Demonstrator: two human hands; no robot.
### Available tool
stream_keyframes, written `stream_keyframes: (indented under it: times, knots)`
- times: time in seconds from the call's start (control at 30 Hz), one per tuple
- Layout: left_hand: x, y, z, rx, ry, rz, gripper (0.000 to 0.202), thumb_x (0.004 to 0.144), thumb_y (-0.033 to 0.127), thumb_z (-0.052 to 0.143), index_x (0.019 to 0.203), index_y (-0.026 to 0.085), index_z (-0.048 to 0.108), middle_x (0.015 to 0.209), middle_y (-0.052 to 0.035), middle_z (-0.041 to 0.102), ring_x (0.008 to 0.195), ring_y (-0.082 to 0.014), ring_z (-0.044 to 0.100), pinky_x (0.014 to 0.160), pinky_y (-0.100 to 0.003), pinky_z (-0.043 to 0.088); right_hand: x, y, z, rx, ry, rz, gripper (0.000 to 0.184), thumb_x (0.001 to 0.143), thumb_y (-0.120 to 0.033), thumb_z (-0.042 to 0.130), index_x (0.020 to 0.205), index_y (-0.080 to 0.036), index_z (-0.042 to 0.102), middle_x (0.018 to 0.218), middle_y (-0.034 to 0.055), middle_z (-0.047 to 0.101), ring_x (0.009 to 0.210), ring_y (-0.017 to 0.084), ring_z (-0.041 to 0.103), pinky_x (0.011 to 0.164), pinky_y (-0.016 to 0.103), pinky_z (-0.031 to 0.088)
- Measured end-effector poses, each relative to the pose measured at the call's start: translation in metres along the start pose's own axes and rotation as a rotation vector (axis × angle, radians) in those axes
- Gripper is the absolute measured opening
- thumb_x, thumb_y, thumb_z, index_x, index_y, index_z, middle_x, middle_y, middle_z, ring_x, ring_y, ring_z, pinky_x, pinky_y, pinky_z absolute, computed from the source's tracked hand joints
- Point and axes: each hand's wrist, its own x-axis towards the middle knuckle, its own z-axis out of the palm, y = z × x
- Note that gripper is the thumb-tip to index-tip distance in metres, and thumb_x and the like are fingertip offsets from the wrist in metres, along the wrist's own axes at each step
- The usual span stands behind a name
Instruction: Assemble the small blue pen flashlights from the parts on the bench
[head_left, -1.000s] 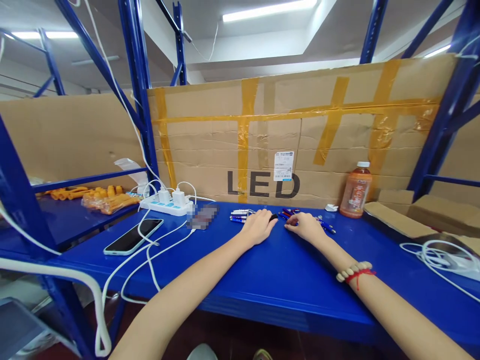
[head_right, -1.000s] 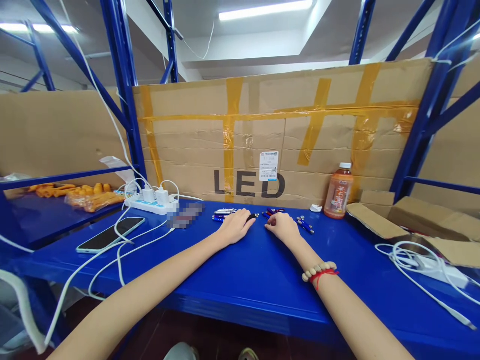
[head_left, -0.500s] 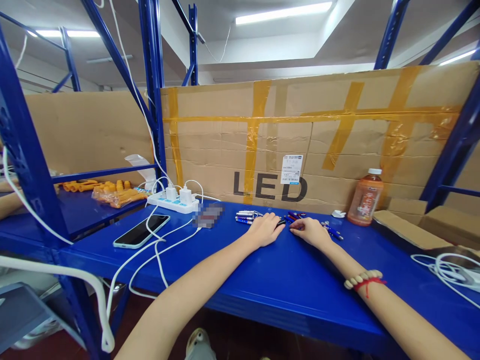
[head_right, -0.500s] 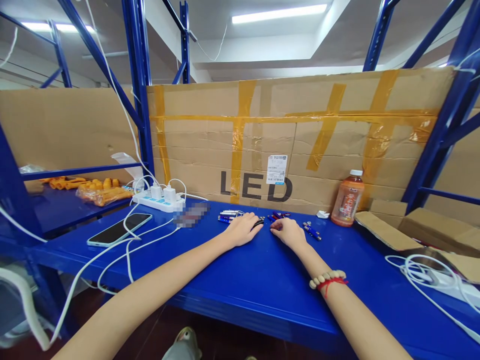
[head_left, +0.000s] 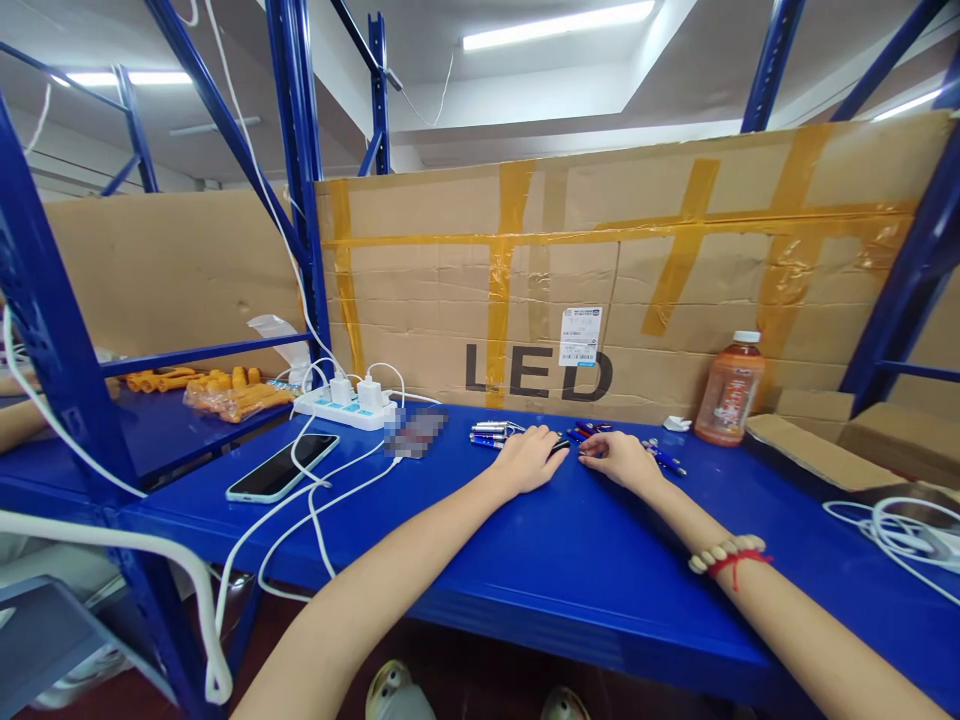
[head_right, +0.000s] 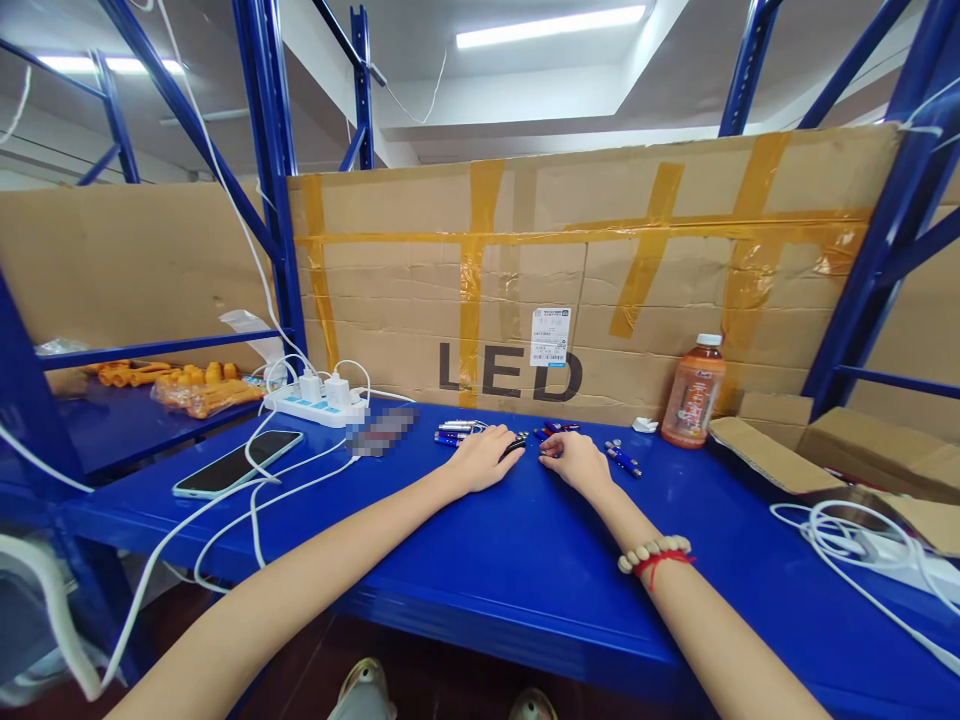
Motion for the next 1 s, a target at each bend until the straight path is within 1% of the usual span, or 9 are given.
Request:
stream_keyframes:
  times: [0.13, 0.33, 0.43, 0.53, 0.6, 0.67, 0.77, 0.87, 1.0]
  knots:
    - [0.0, 0.0, -0.001, -0.001, -0.003, 0.004, 0.033, 0.089, 0.036, 0.026, 0.089, 0.015, 0.05, 0.092, -0.0053, 0.055, 0.087, -0.0179, 0.051, 0.075, -0.03, 0.042, -0.001, 0.0, 0.001, 0.002, -0.003, 0.004, 0.013, 0.065, -0.03, 0.059, 0.074, -0.023, 0.066, 0.073, -0.0013, 0.068, 0.072, 0.015, 0.061, 0.06, 0.023, 0.044]
    - [0.0, 0.001, -0.002, 0.003, -0.009, -0.004, 0.032, 0.089, 0.037, 0.026, 0.089, 0.015, 0.05, 0.093, -0.0051, 0.055, 0.087, -0.0182, 0.051, 0.075, -0.03, 0.042, -0.006, -0.006, -0.005, -0.048, 0.019, 0.051, 0.015, 0.063, -0.037, 0.061, 0.068, -0.025, 0.068, 0.069, -0.0006, 0.068, 0.068, 0.017, 0.061, 0.052, 0.024, 0.041]
    - [0.0, 0.001, -0.002, 0.001, -0.019, -0.018, 0.031, 0.089, 0.036, 0.025, 0.088, 0.016, 0.05, 0.093, -0.0049, 0.055, 0.088, -0.0181, 0.051, 0.076, -0.029, 0.042, -0.006, -0.005, -0.005, -0.051, 0.033, 0.041, 0.013, 0.063, -0.036, 0.061, 0.067, -0.025, 0.068, 0.069, -0.0005, 0.068, 0.068, 0.017, 0.061, 0.051, 0.024, 0.041]
    - [0.001, 0.0, -0.001, -0.002, -0.031, -0.044, 0.03, 0.09, 0.033, 0.023, 0.089, 0.016, 0.048, 0.093, -0.0049, 0.056, 0.088, -0.0178, 0.051, 0.076, -0.029, 0.041, -0.004, -0.004, -0.003, -0.036, 0.087, 0.014, 0.012, 0.065, -0.034, 0.059, 0.067, -0.025, 0.068, 0.072, 0.0003, 0.068, 0.068, 0.018, 0.061, 0.052, 0.025, 0.041]
    - [0.001, -0.001, 0.0, -0.009, -0.027, -0.066, 0.028, 0.091, 0.031, 0.022, 0.092, 0.016, 0.046, 0.093, -0.0049, 0.056, 0.088, -0.0175, 0.052, 0.075, -0.028, 0.041, -0.003, -0.006, -0.003, 0.044, 0.152, -0.029, 0.015, 0.068, -0.034, 0.056, 0.071, -0.024, 0.067, 0.074, 0.0012, 0.068, 0.067, 0.018, 0.061, 0.054, 0.025, 0.042]
    - [0.001, -0.001, -0.001, -0.023, -0.014, -0.088, 0.026, 0.091, 0.029, 0.021, 0.097, 0.017, 0.043, 0.094, -0.005, 0.057, 0.088, -0.0174, 0.053, 0.074, -0.028, 0.041, -0.001, -0.011, -0.003, 0.191, 0.217, -0.1, 0.02, 0.071, -0.035, 0.053, 0.076, -0.021, 0.066, 0.075, 0.0022, 0.068, 0.065, 0.016, 0.06, 0.056, 0.025, 0.044]
    - [0.0, 0.0, -0.003, -0.057, -0.02, -0.133, 0.023, 0.091, 0.027, 0.021, 0.102, 0.017, 0.039, 0.094, -0.0054, 0.058, 0.087, -0.0176, 0.055, 0.07, -0.027, 0.042, -0.001, -0.023, -0.004, 0.385, 0.285, -0.189, 0.026, 0.071, -0.039, 0.052, 0.078, -0.017, 0.065, 0.072, 0.004, 0.067, 0.059, 0.014, 0.058, 0.056, 0.025, 0.044]
    - [-0.001, 0.001, -0.006, -0.103, -0.05, -0.17, 0.022, 0.091, 0.027, 0.021, 0.105, 0.017, 0.034, 0.096, -0.0062, 0.059, 0.087, -0.0185, 0.056, 0.067, -0.027, 0.043, -0.003, -0.033, -0.004, 0.481, 0.271, -0.232, 0.028, 0.07, -0.04, 0.054, 0.077, -0.015, 0.066, 0.07, 0.005, 0.067, 0.056, 0.014, 0.057, 0.054, 0.025, 0.044]
    - [-0.002, 0.002, -0.01, -0.132, -0.1, -0.183, 0.022, 0.091, 0.029, 0.02, 0.107, 0.019, 0.032, 0.1, -0.0065, 0.058, 0.09, -0.019, 0.056, 0.068, -0.027, 0.044, -0.005, -0.035, -0.003, 0.518, 0.247, -0.232, 0.03, 0.067, -0.041, 0.057, 0.077, -0.014, 0.066, 0.068, 0.0054, 0.066, 0.054, 0.013, 0.054, 0.051, 0.024, 0.043]
